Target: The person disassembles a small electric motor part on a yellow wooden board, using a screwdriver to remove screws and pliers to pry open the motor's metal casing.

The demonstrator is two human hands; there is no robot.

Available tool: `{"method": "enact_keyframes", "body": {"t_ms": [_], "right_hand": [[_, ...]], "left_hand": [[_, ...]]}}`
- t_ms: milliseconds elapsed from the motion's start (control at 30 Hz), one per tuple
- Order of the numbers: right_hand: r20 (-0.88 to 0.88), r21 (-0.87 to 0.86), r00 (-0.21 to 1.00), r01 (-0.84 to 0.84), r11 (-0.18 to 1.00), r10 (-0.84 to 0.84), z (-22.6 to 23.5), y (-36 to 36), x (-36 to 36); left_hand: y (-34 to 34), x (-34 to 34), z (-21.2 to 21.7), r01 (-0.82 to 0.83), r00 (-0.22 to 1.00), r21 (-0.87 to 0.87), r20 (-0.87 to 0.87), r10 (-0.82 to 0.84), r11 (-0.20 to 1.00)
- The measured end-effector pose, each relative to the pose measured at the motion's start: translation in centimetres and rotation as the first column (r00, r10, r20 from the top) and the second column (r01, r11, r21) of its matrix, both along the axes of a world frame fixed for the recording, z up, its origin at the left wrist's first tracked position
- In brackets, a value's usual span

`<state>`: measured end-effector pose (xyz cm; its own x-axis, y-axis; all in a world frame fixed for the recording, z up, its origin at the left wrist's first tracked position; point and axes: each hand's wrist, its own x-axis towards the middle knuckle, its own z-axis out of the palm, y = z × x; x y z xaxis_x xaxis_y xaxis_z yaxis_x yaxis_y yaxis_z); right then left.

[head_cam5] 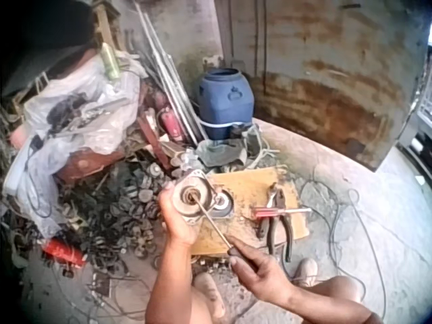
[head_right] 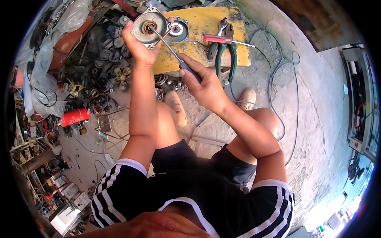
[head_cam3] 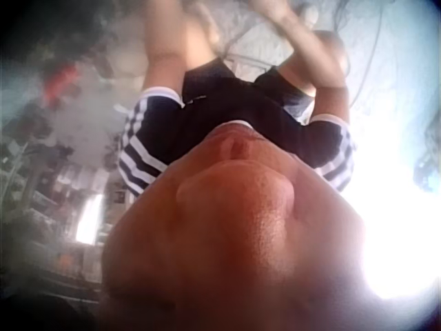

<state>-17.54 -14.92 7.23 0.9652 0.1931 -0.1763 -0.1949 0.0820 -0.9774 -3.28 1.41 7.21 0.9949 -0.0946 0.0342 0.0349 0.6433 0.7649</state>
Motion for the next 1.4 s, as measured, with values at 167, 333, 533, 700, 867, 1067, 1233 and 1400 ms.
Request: {"method": "enact_keyframes", "body": {"t_ms": [167,333,533,700,867,1067,1233,1400], "right_hand": [[0.160,-0.082,0.986,0.056,0.995,-0.043,-1.4,0.8,0.0],[0.354,-0.031,0.935,0.051,0.998,-0.037,-3.0,1.2,0.7],[0.384,0.118,0.923,-0.075,0.990,0.024,-1.6,3.1,0.7],[0.424,0.142,0.904,-0.005,0.990,-0.056,-2.1,7.1,0.6],[0.126,0.181,0.984,-0.144,0.973,0.122,-0.4,9.7,0.7],[0.282,0.070,0.959,-0.038,0.997,0.016,-1.6,9.6,1.8],[-0.033,0.543,0.973,-0.176,0.821,0.230,-0.1,5.9,1.5],[-0.044,0.420,0.978,-0.168,0.892,0.205,1.7,1.1,2.0]], "left_hand": [[-0.4,-0.6,0.7,-0.052,0.995,0.106,0.091,0.042,0.993],[1.9,1.0,-0.4,-0.133,0.987,0.122,0.107,0.120,0.984],[3.5,-2.6,3.7,-0.107,0.978,0.206,0.200,0.065,0.973],[6.4,-3.2,3.7,-0.158,0.969,0.307,0.230,0.088,0.938],[11.3,-3.0,2.7,-0.081,0.987,0.294,0.155,0.036,0.953],[8.8,-2.6,2.2,-0.106,0.988,0.349,0.144,0.058,0.931],[7.4,-1.6,2.1,-0.051,0.991,0.243,0.130,0.019,0.969],[1.9,-2.7,3.6,-0.078,0.986,0.302,0.164,0.028,0.950]]}}
